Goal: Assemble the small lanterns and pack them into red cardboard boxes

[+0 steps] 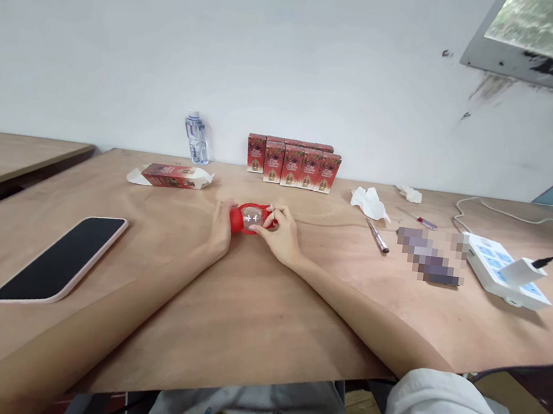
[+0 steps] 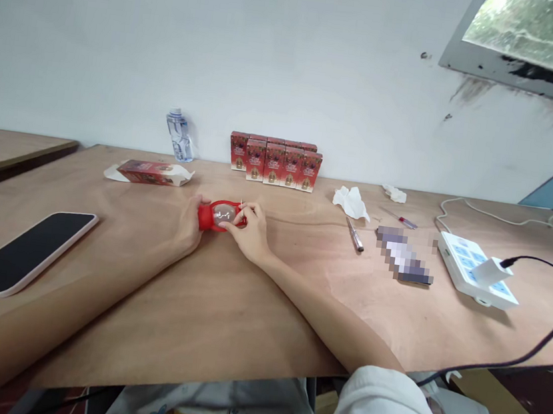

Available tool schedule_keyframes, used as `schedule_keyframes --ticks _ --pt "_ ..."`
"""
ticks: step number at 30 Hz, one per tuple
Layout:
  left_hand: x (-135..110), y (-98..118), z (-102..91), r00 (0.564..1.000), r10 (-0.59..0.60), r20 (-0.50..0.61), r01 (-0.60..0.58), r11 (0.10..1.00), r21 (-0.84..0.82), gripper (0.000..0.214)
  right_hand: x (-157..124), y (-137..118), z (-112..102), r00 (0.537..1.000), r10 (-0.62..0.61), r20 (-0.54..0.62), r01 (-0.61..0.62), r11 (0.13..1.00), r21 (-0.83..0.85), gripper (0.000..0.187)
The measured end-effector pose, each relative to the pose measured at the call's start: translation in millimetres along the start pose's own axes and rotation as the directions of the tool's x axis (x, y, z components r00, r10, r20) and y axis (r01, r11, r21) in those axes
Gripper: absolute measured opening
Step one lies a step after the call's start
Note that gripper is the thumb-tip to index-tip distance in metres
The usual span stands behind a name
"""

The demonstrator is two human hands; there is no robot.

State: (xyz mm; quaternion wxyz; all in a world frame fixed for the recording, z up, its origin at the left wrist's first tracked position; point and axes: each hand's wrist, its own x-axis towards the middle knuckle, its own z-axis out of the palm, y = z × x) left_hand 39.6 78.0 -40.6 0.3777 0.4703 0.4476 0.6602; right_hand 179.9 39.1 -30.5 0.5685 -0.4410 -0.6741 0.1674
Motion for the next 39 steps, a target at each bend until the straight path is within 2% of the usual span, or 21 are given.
schedule_keyframes --ticks 4,7,9,12,16,19,21,24,26,28,30,33,34,36,39 --pt "-6.9 3.5 3.9 0.99 -0.016 0.141 0.012 1.0 0.029 0.04 -1.0 -0.5 -1.7 0.996 -0.041 -0.078 0.038 0.998 -0.04 0.03" --pt "-10.7 5.0 3.6 0.986 0.083 0.143 -0.104 0.983 0.149 0.043 -2.3 -0.6 -3.3 0.979 -0.076 -0.188 0.06 0.994 -0.093 0.023" --pt "-11.5 4.7 2.2 0.977 0.18 0.118 -0.202 0.955 0.218 0.043 -1.9 2.1 -3.4 0.971 -0.056 -0.231 0.039 0.996 -0.078 0.026" --pt "-11.4 5.6 0.1 0.953 0.28 0.118 -0.303 0.906 0.295 0.045 2.4 11.7 -2.0 0.975 0.095 -0.201 -0.079 0.993 0.086 0.039" --pt "-10.1 11.9 -2.1 0.92 0.371 0.125 -0.39 0.848 0.359 0.039 11.4 27.1 -1.6 0.926 0.349 -0.142 -0.297 0.908 0.296 0.047" --pt "-8.7 16.0 -4.4 0.897 0.428 0.109 -0.435 0.815 0.383 0.032 14.0 29.8 -4.4 0.914 0.405 -0.039 -0.366 0.861 0.354 0.047" --pt "-8.5 16.7 -5.6 0.882 0.46 0.1 -0.458 0.79 0.407 0.03 12.0 24.6 -6.7 0.935 0.353 -0.019 -0.334 0.9 0.28 0.046" --pt "-10.3 15.8 -6.1 0.861 0.487 0.147 -0.497 0.746 0.443 0.03 5.1 9.3 -8.6 0.993 0.121 -0.003 -0.121 0.991 0.054 0.042" --pt "-12.3 15.9 -5.8 0.845 0.496 0.202 -0.529 0.717 0.453 0.031 1.0 0.0 -9.0 0.999 -0.035 0.041 0.036 0.999 -0.034 0.039" --pt "-14.1 17.5 -5.5 0.842 0.494 0.217 -0.535 0.714 0.451 0.033 0.0 -3.2 -9.6 0.998 -0.068 0.018 0.069 0.996 -0.048 0.039" --pt "-15.0 20.3 -5.8 0.863 0.467 0.191 -0.502 0.752 0.427 0.035 3.4 2.1 -11.2 0.995 0.034 -0.089 -0.035 0.999 -0.002 0.04" --pt "-14.6 22.2 -6.7 0.891 0.422 0.167 -0.454 0.816 0.359 0.034 13.6 21.3 -14.9 0.942 0.271 -0.198 -0.248 0.959 0.136 0.04" --pt "-14.0 21.5 -6.8 0.894 0.416 0.167 -0.448 0.829 0.334 0.034 17.1 28.4 -15.9 0.932 0.317 -0.179 -0.29 0.944 0.161 0.04" --pt "-13.0 18.9 -6.6 0.899 0.407 0.16 -0.437 0.852 0.289 0.034 22.0 39.8 -16.9 0.935 0.349 -0.064 -0.335 0.927 0.167 0.039" --pt "-13.1 16.9 -5.9 0.912 0.382 0.149 -0.409 0.874 0.261 0.031 23.5 46.4 -16.5 0.961 0.253 0.113 -0.264 0.959 0.101 0.035"
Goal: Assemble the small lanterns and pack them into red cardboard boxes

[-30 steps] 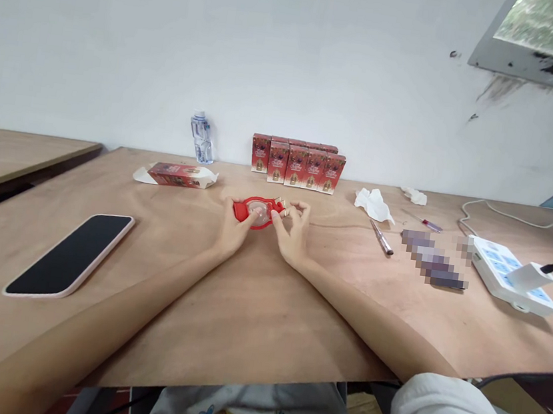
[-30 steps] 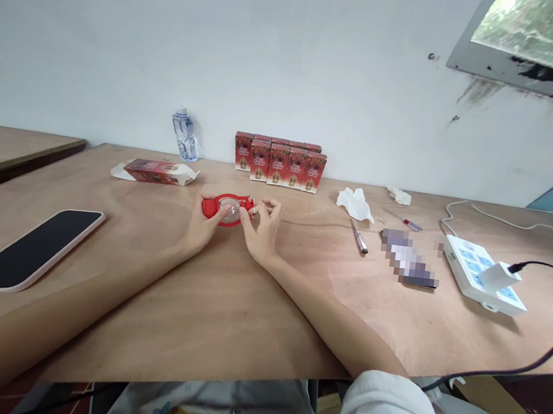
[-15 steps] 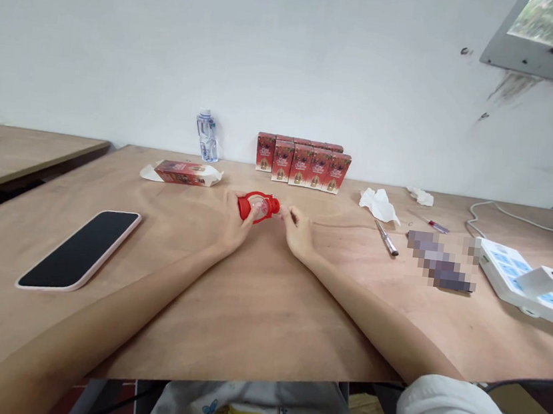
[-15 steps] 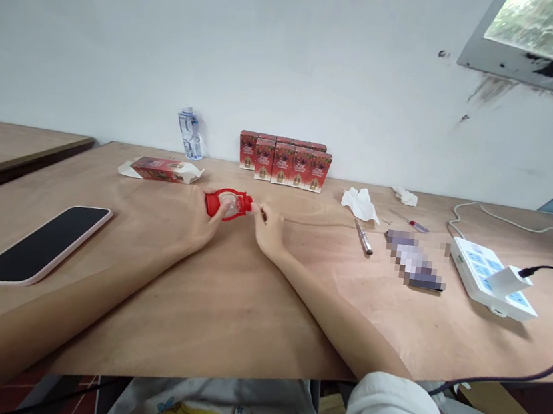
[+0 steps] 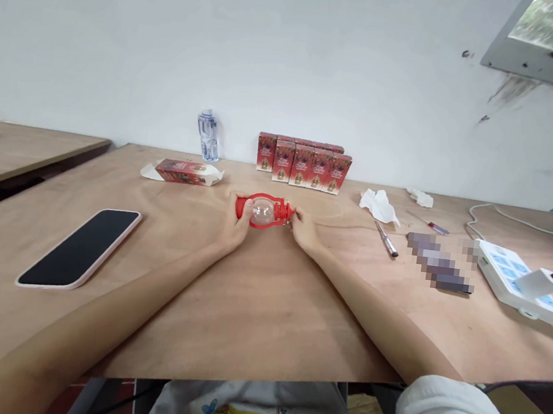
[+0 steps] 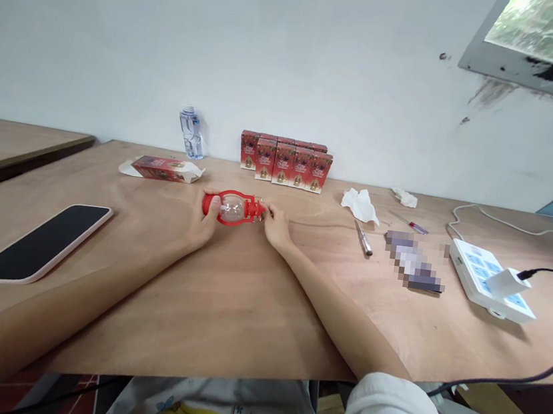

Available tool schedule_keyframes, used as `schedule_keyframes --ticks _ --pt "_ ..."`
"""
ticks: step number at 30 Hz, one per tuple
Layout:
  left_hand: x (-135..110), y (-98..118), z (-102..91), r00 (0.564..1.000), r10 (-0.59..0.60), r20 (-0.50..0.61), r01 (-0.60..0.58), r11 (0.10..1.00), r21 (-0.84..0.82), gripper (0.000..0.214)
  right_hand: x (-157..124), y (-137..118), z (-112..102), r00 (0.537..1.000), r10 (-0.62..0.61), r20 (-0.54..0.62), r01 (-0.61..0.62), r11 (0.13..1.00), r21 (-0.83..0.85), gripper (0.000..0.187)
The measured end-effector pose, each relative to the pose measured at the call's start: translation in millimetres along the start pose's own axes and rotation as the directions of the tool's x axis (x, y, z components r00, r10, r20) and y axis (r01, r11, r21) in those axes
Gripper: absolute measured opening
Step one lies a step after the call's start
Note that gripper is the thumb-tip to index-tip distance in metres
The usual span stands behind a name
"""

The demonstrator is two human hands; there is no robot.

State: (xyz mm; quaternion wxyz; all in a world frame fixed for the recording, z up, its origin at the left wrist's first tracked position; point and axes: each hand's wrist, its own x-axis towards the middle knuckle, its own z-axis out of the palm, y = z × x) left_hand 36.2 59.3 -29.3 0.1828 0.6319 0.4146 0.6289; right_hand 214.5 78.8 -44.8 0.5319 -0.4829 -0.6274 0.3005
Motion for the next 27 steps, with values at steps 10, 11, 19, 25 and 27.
schedule_keyframes --ticks 10,11,19,25,27 --pt "4.2 5.6 -0.4 0.996 -0.046 -0.081 0.049 0.998 0.031 0.015 -3.3 -5.5 5.8 0.993 0.039 0.109 -0.055 0.987 0.149 0.035" --pt "5.5 1.6 -0.1 0.993 -0.051 -0.104 0.052 0.999 0.006 0.016 -1.9 -4.0 6.8 0.993 0.084 0.079 -0.098 0.975 0.198 0.037" --pt "13.9 -5.3 -6.5 0.972 -0.012 -0.236 -0.009 0.996 -0.087 0.04 11.2 13.3 -20.9 0.897 -0.031 -0.442 0.025 1.0 -0.018 0.038" --pt "17.9 5.9 -13.8 0.961 0.248 -0.125 -0.238 0.967 0.09 0.047 2.4 1.6 -24.9 0.928 -0.294 -0.229 0.193 0.905 -0.38 0.03" --pt "20.4 -1.0 -15.5 0.948 0.311 -0.067 -0.301 0.946 0.121 0.045 -2.9 -4.2 -19.1 0.916 -0.401 0.008 0.353 0.796 -0.493 0.026"
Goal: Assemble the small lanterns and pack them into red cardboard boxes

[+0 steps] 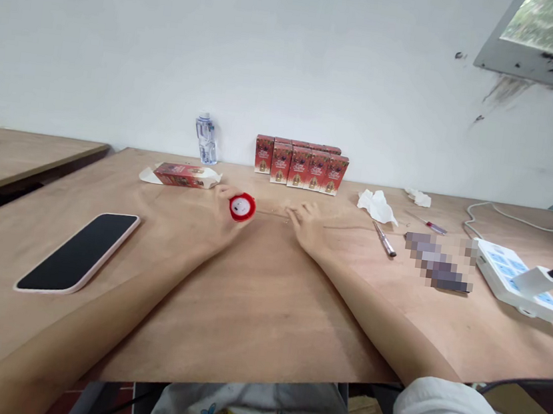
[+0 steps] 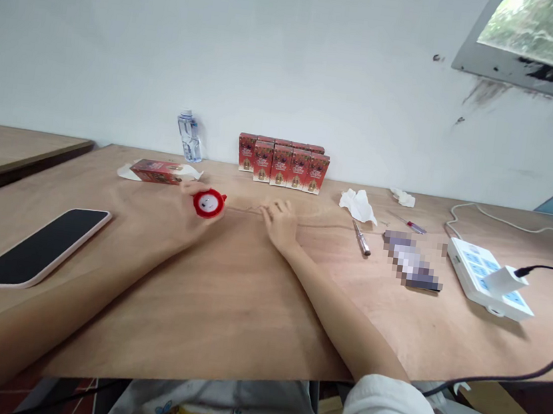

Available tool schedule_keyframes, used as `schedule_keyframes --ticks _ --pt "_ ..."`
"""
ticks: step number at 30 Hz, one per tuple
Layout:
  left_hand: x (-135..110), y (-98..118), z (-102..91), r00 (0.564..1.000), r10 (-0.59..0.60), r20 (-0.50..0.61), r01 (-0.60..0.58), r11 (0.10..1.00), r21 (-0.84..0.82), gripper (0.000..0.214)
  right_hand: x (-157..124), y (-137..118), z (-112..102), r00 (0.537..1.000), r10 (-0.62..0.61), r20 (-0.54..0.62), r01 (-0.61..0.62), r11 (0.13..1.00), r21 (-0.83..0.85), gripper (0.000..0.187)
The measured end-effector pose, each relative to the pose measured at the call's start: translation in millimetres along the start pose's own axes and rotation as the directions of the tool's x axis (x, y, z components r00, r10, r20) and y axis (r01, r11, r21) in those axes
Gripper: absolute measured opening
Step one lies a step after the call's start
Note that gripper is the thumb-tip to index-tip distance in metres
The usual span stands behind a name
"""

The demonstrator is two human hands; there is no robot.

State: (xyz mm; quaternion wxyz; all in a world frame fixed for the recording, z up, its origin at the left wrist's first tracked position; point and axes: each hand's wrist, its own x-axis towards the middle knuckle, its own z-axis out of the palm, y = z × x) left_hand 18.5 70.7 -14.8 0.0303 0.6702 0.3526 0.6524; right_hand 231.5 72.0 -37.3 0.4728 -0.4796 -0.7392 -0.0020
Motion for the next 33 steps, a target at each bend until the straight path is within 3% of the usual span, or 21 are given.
schedule_keyframes --ticks 2,4,6,8,11,15,17,20,23,26,31,33 --pt "-1.5 -8.4 -0.5 0.999 0.023 0.048 -0.023 1.0 -0.007 0.042 -2.5 -9.5 2.3 0.96 -0.197 0.201 0.213 0.975 -0.064 0.026" --pt "-4.4 -13.7 -0.8 0.993 0.026 0.113 -0.021 0.999 -0.05 0.041 -4.8 -17.9 4.7 0.861 -0.337 0.381 0.387 0.92 -0.062 0.027" --pt "-7.9 -14.6 -0.4 0.983 0.031 0.181 -0.014 0.995 -0.094 0.044 -6.8 -24.0 6.6 0.788 -0.397 0.47 0.475 0.878 -0.054 0.026" --pt "-10.9 -12.0 1.0 0.975 0.031 0.221 -0.003 0.992 -0.126 0.052 -8.2 -26.7 8.3 0.785 -0.384 0.486 0.471 0.88 -0.066 0.026" --pt "-12.7 -7.0 4.1 0.964 -0.034 0.265 0.068 0.99 -0.123 0.06 -9.4 -25.0 11.5 0.845 -0.266 0.464 0.354 0.928 -0.113 0.032" --pt "-11.5 -7.6 6.2 0.96 -0.094 0.262 0.102 0.995 -0.018 0.052 -10.3 -21.9 15.0 0.893 -0.137 0.429 0.233 0.955 -0.181 0.034" --pt "-10.8 -10.8 6.4 0.965 -0.09 0.248 0.082 0.996 0.042 0.051 -11.2 -24.3 14.0 0.918 -0.125 0.375 0.21 0.958 -0.194 0.034" --pt "-10.7 -13.7 6.3 0.948 -0.077 0.31 0.039 0.991 0.127 0.045 -13.5 -32.8 9.5 0.963 -0.195 0.189 0.229 0.957 -0.178 0.029" --pt "-11.8 -11.5 6.0 0.901 -0.031 0.433 -0.067 0.976 0.208 0.036 -15.5 -40.9 6.2 0.933 -0.359 0.02 0.357 0.918 -0.175 0.024" --pt "-13.2 -7.5 5.3 0.86 0.018 0.511 -0.202 0.93 0.307 0.028 -15.9 -43.1 6.2 0.859 -0.511 -0.016 0.494 0.837 -0.234 0.02" --pt "-14.4 -7.8 4.5 0.863 0.059 0.501 -0.289 0.872 0.395 0.027 -14.1 -38.3 6.7 0.854 -0.521 -0.02 0.494 0.821 -0.288 0.02" --pt "-14.5 -10.0 4.6 0.858 0.07 0.509 -0.303 0.869 0.392 0.029 -13.4 -36.9 6.4 0.832 -0.555 0.002 0.53 0.793 -0.299 0.02"
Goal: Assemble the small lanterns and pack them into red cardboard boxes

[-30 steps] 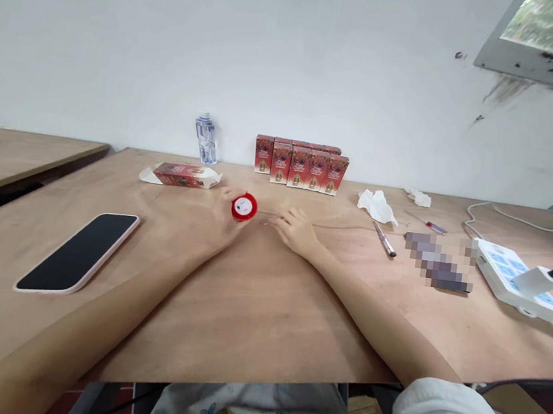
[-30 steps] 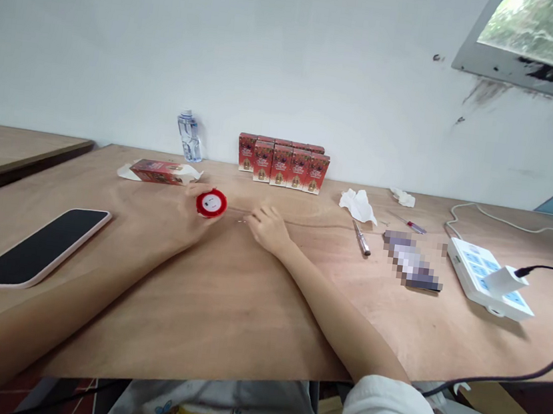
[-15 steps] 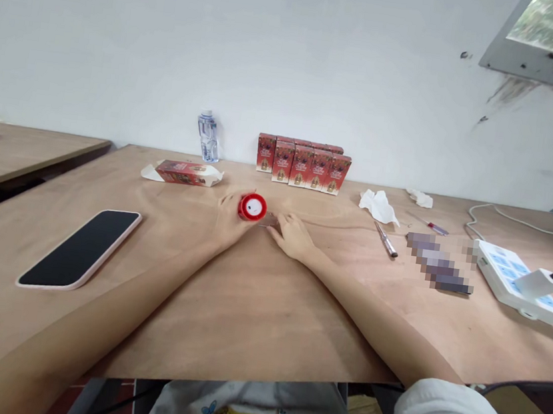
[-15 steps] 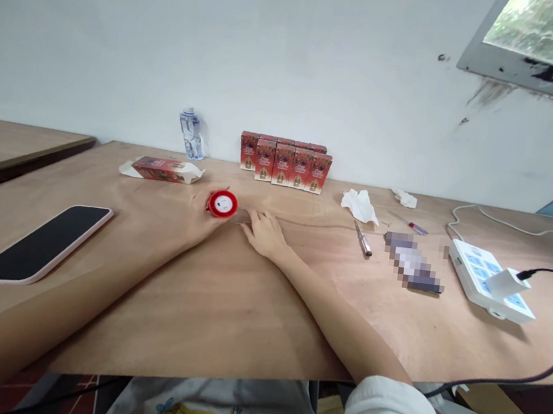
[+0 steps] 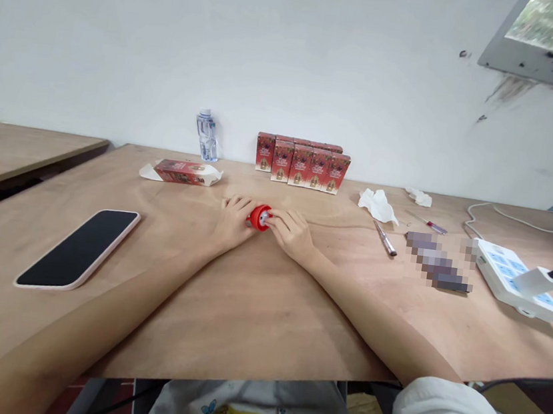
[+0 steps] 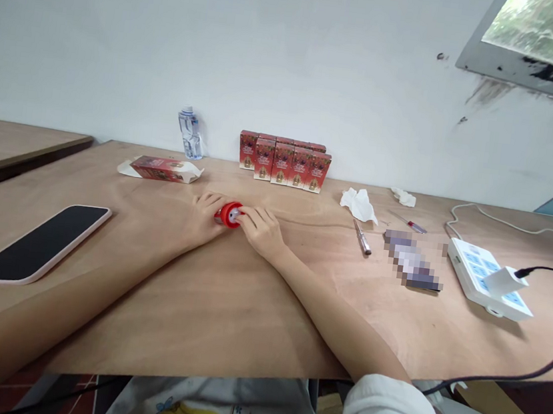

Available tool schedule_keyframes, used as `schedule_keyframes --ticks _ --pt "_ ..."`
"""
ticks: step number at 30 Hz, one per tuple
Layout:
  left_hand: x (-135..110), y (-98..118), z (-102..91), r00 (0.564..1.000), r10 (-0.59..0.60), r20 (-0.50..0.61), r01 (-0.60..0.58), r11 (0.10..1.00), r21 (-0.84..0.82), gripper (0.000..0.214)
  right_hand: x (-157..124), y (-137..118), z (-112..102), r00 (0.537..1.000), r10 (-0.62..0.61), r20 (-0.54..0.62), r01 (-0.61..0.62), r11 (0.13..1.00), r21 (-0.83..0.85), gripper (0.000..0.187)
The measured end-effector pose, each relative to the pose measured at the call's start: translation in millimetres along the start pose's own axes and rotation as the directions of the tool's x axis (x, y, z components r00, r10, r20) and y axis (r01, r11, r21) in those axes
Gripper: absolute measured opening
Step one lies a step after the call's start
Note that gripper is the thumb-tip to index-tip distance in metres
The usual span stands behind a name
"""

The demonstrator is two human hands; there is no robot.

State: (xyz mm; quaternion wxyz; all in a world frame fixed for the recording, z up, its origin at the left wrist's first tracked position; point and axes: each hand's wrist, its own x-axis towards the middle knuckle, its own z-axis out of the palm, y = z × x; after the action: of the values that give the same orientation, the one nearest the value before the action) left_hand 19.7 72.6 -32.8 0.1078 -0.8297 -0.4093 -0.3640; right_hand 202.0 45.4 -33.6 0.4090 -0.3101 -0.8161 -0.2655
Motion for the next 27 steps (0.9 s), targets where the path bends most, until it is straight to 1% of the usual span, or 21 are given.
schedule_keyframes --ticks 2,4,6,8,12,15,17,20,27 --pt "-0.2 -1.5 1.1 1.0 0.007 0.007 -0.007 1.0 -0.006 0.03 -0.1 0.8 0.6 0.998 -0.059 -0.004 0.059 0.998 -0.019 0.02" --pt "-0.2 -1.9 1.3 1.0 0.011 0.005 -0.011 1.0 -0.01 0.032 -0.4 1.3 2.1 0.992 -0.122 -0.036 0.12 0.991 -0.058 0.02" --pt "-0.1 -0.7 0.3 1.0 0.015 0.0 -0.015 1.0 -0.003 0.031 -1.4 2.2 4.4 0.979 -0.195 -0.065 0.186 0.976 -0.114 0.019" --pt "0.2 1.4 -1.7 0.999 0.028 0.014 -0.028 1.0 0.01 0.03 -2.8 3.3 6.7 0.964 -0.259 -0.055 0.248 0.955 -0.161 0.02" --pt "0.7 4.6 -4.5 0.997 0.054 0.054 -0.055 0.998 0.017 0.033 -5.1 4.8 8.7 0.949 -0.314 -0.015 0.305 0.931 -0.202 0.022" --pt "0.4 4.4 -3.9 0.997 0.066 0.037 -0.067 0.997 0.027 0.033 -3.8 4.3 7.5 0.931 -0.36 -0.067 0.337 0.914 -0.227 0.02" --pt "0.0 3.8 -3.1 0.997 0.072 0.033 -0.073 0.997 0.033 0.033 -1.9 3.5 6.2 0.919 -0.379 -0.113 0.345 0.908 -0.238 0.017" --pt "-0.2 3.1 -2.2 0.996 0.079 0.042 -0.081 0.996 0.045 0.032 -0.5 3.5 5.6 0.916 -0.374 -0.143 0.335 0.912 -0.237 0.015" --pt "0.1 2.9 -1.1 0.99 0.139 0.0 -0.139 0.988 0.068 0.028 -4.0 7.3 8.0 0.939 -0.324 -0.118 0.303 0.938 -0.167 0.013"
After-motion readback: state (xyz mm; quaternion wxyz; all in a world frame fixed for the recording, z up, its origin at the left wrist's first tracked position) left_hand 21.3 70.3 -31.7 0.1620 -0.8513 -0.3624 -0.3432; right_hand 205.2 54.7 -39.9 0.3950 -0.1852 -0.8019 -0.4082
